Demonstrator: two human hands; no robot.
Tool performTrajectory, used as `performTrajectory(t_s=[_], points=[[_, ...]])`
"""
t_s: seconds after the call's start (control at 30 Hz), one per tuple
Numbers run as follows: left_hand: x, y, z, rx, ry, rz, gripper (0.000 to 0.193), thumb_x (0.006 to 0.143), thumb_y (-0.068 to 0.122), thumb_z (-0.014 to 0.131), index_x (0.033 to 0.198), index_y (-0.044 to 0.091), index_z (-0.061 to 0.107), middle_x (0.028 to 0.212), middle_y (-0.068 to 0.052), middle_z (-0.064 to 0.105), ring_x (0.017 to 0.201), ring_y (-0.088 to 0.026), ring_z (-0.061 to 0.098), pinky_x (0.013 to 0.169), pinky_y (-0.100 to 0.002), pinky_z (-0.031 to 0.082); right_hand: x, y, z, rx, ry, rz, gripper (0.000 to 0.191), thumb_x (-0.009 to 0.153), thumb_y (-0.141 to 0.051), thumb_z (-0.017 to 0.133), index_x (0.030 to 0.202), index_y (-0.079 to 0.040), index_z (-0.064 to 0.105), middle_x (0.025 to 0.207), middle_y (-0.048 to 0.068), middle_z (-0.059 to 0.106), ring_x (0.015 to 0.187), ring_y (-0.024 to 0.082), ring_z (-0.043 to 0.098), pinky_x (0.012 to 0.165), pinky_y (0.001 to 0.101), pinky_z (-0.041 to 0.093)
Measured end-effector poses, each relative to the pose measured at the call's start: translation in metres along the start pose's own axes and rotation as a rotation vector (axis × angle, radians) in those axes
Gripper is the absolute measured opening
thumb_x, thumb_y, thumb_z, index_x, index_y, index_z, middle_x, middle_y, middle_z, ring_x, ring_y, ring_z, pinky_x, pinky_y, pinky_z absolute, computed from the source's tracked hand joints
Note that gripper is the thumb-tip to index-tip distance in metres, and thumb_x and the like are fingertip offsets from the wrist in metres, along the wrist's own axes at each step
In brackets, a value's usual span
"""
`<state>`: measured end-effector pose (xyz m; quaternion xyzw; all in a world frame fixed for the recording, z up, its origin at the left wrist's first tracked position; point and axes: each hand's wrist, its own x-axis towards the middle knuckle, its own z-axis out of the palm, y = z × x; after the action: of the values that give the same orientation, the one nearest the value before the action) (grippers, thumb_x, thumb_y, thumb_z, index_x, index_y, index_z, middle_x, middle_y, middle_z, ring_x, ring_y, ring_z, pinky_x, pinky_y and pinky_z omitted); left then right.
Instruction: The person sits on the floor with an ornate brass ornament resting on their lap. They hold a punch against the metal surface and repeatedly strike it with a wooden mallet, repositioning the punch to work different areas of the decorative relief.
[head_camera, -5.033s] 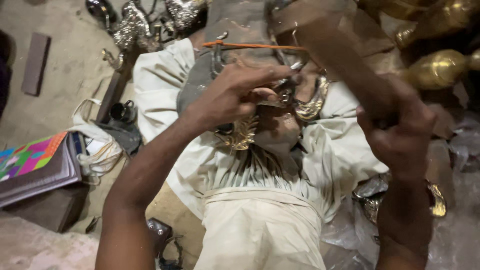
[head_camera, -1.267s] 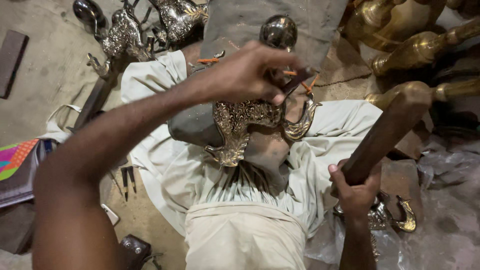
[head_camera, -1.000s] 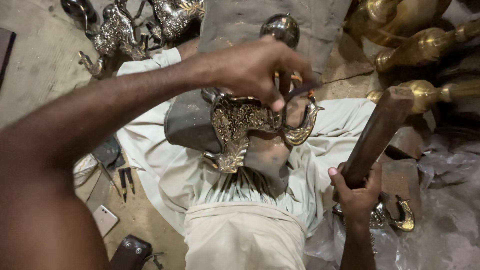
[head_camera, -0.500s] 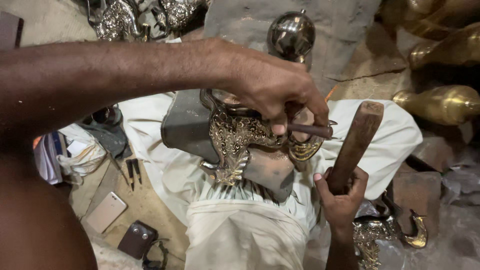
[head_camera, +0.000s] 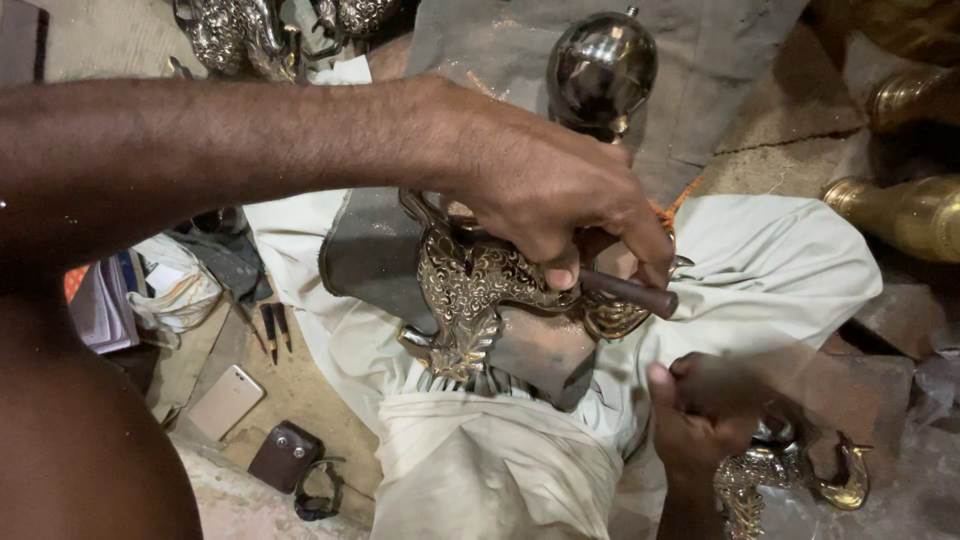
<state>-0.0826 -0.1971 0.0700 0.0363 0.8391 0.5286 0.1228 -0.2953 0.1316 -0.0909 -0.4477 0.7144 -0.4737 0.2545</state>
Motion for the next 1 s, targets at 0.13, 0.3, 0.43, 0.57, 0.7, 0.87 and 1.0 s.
performTrajectory(t_s=[0.13,0.3,0.43,0.57,0.7,0.87,1.0], points=[[0.003,-0.007,0.001,-0.054,0.009,-0.03,0.061,0.076,0.012,0.08,0.134,0.017,0.062,0.086,-0.003,0.076,0.078,-0.018,0.075,0.072,-0.043,0.055,0.007,-0.003,-0.006,-0.031,-0.135,-0.045,0.037,0.091,0.005,0.077,0.116,0.001,0.05,0.088,0.007,0.059,0.079,0.012,0.057,0.076,0.0251,0.048],[0.004,-0.01,0.002,-0.081,0.021,-0.032,0.059,0.077,0.012,0.08,0.133,0.015,0.062,0.085,-0.003,0.076,0.078,-0.017,0.074,0.07,-0.043,0.054,0.013,-0.009,-0.006,0.209,-0.129,0.082,0.045,0.095,-0.002,0.075,0.126,-0.003,0.042,0.085,0.003,0.066,0.073,0.011,0.066,0.075,0.0249,0.057],[0.003,-0.013,0.0,-0.037,-0.05,-0.089,0.058,0.079,0.013,0.081,0.133,0.015,0.063,0.086,-0.008,0.074,0.077,-0.02,0.071,0.072,-0.046,0.054,0.009,-0.005,-0.004,-0.032,-0.106,-0.096,0.07,0.085,-0.001,0.081,0.14,0.005,0.038,0.099,0.012,0.066,0.086,0.016,0.066,0.078,0.0313,0.057],[0.001,-0.017,0.003,-0.126,0.007,0.039,0.061,0.078,0.013,0.081,0.136,0.011,0.061,0.099,-0.006,0.074,0.083,-0.018,0.072,0.078,-0.043,0.057,0.004,0.003,-0.004,0.011,-0.083,-0.005,0.067,0.087,0.0,0.083,0.139,0.0,0.04,0.1,0.013,0.064,0.087,0.016,0.063,0.08,0.0325,0.056],[0.003,-0.02,0.007,-0.165,0.074,0.095,0.061,0.079,0.015,0.078,0.137,0.012,0.06,0.106,0.0,0.075,0.085,-0.016,0.074,0.079,-0.039,0.059,0.006,0.005,-0.006,0.201,-0.128,0.131,0.069,0.093,-0.002,0.077,0.146,-0.001,0.033,0.097,0.01,0.064,0.084,0.014,0.063,0.074,0.03,0.055],[0.003,-0.018,0.007,-0.095,0.071,0.046,0.06,0.079,0.016,0.078,0.136,0.013,0.061,0.091,-0.003,0.077,0.083,-0.016,0.076,0.074,-0.039,0.058,0.012,-0.005,0.001,0.113,0.01,0.07,0.07,0.089,0.005,0.079,0.143,0.0,0.034,0.099,0.015,0.062,0.083,0.019,0.062,0.076,0.033,0.055],[-0.001,-0.014,0.008,-0.08,0.101,-0.012,0.061,0.081,0.015,0.078,0.139,0.014,0.06,0.086,-0.004,0.076,0.079,-0.017,0.073,0.071,-0.041,0.056,0.014,-0.011,0.005,0.667,-0.073,0.019,0.068,0.103,-0.003,0.075,0.149,-0.008,0.026,0.095,0.01,0.067,0.085,0.019,0.069,0.087,0.0372,0.064]])
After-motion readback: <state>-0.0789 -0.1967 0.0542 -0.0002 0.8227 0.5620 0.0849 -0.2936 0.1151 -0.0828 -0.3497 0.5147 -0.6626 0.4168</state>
